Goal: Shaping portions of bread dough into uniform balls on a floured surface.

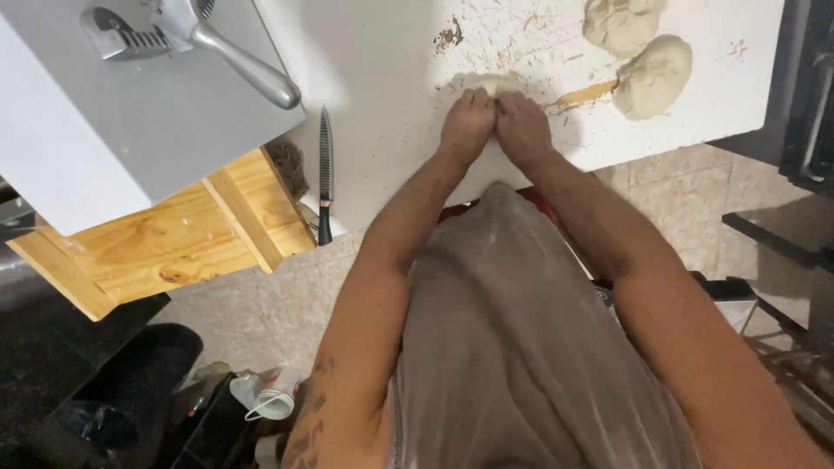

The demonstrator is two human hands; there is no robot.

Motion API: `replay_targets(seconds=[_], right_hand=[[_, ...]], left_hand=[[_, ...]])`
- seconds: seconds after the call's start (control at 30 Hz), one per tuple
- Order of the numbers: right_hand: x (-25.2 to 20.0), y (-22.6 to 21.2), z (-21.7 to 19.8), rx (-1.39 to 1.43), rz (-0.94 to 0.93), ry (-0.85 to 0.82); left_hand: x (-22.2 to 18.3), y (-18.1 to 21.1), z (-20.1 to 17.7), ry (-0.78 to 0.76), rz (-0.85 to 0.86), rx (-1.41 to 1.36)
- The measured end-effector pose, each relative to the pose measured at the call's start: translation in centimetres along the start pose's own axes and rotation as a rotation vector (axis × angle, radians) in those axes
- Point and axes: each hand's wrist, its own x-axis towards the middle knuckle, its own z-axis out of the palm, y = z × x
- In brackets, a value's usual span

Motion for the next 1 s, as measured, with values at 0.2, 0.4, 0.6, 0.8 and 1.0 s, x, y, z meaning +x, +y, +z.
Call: replay_targets(seconds=[0.2, 0.4, 0.6, 0.8, 1.0], right_hand=[[0.8, 3.5, -9.7, 0.72, 0.191, -0.072], [-3.5, 2.4, -7.8, 0.683, 0.262, 0.085], [-2.1, 1.8, -2.1, 0.317, 0.088, 0.192], [1.1, -1.6, -3.0, 0.047, -0.016, -0.412], [2.6, 0.6, -6.6, 0.544, 0.239, -0.401]], left_hand=[[-1.0, -4.1, -8.5, -0.262, -0.37, -0.919], [-6.4, -4.0, -7.7, -0.121, -0.42, -1.018], [-1.8, -1.7, -9.3, -0.369, -0.533, -1.135], [0.1, 0.0, -4.0, -0.39, -0.185, -0.294], [1.4, -2.2, -5.0, -0.501, -0.381, -0.774]])
